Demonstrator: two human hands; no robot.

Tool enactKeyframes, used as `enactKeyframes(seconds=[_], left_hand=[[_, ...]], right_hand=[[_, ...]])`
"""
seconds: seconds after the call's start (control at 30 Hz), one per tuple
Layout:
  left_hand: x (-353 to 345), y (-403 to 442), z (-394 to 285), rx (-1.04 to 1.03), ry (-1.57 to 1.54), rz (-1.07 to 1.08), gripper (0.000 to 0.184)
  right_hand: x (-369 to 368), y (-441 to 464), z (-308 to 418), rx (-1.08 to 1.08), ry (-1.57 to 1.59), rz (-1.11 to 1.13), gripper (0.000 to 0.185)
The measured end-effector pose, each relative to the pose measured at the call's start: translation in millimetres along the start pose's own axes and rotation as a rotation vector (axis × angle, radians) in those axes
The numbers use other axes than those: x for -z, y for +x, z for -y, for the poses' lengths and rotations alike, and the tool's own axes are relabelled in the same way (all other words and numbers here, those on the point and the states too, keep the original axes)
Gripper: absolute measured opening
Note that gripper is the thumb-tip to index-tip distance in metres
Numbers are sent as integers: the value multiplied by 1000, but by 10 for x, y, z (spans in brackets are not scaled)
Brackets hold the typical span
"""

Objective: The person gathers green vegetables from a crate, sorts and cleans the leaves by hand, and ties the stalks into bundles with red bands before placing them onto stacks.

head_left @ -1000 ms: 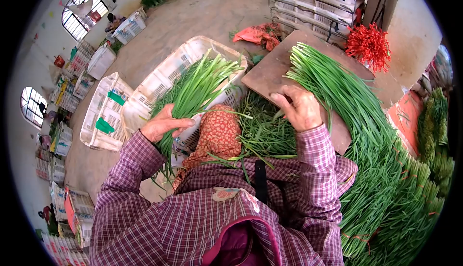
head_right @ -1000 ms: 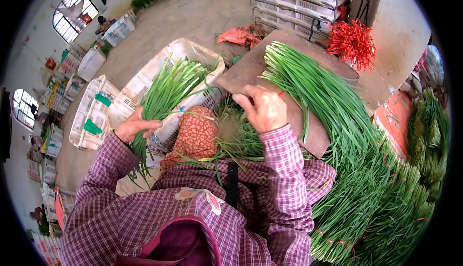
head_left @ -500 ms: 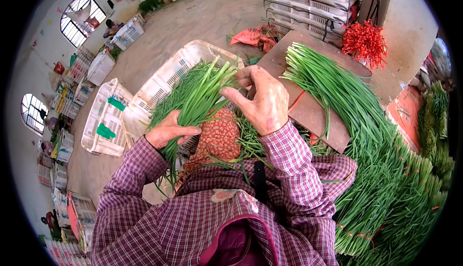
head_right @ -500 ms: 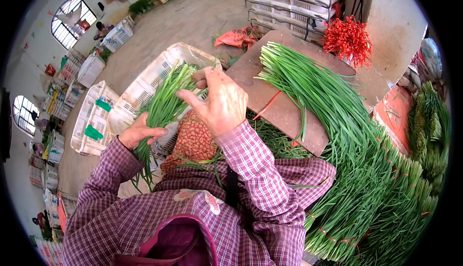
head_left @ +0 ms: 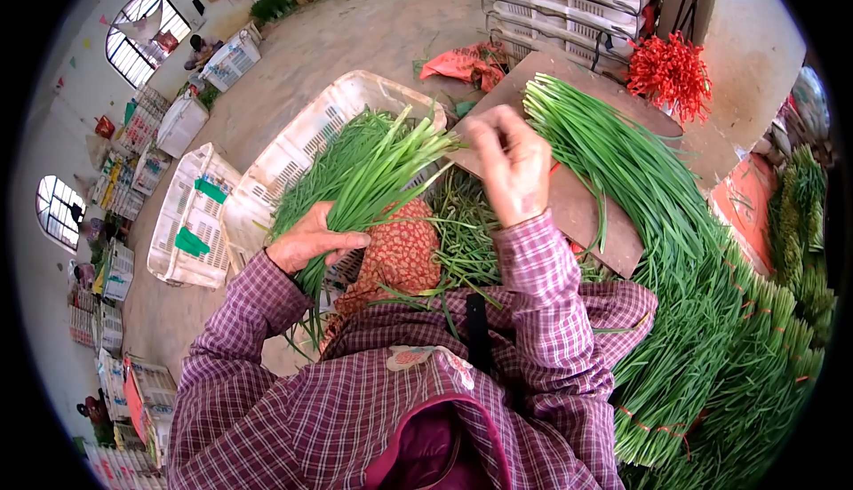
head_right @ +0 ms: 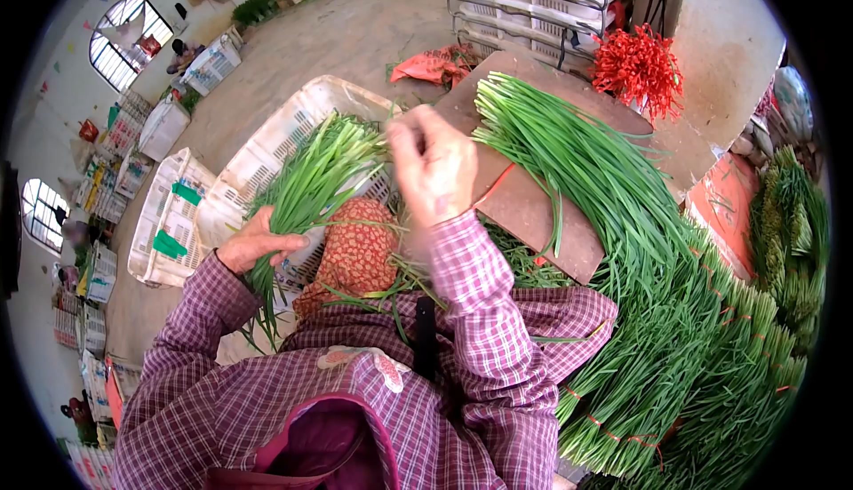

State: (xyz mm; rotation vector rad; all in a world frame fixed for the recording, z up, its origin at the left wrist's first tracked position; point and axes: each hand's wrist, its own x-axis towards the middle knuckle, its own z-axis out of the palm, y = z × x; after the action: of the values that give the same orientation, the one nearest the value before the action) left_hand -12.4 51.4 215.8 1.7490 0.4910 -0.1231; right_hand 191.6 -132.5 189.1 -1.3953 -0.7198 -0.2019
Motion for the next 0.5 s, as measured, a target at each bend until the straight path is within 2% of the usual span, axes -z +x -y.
enactKeyframes(seconds=[0.07, 0.13, 0.2, 0.23, 0.3, 0.33, 0.43, 0.5], left_hand=[[-6, -24, -10, 41, -46, 0, 31], [35, -33, 49, 52, -102, 24, 33], [68, -33, 104, 63, -161, 44, 34], [78, -31, 121, 59, -178, 53, 35], [72, -27, 122, 58, -194, 64, 35], [60, -26, 109, 61, -190, 63, 36], [36, -18, 80, 72, -182, 66, 37], [32, -16, 84, 80, -179, 69, 38]], right_hand=[[109, 77, -166, -65, 83, -71, 21], [274, 106, -223, -50, -113, -69, 22], [306, 111, -301, 182, -328, -88, 16], [298, 95, -285, 181, -329, -87, 16], [259, 20, -149, 219, -399, 10, 13], [240, -6, 7, 196, -304, 58, 14], [219, -20, 44, 257, -352, 82, 15], [217, -12, 12, 107, -229, 224, 16]])
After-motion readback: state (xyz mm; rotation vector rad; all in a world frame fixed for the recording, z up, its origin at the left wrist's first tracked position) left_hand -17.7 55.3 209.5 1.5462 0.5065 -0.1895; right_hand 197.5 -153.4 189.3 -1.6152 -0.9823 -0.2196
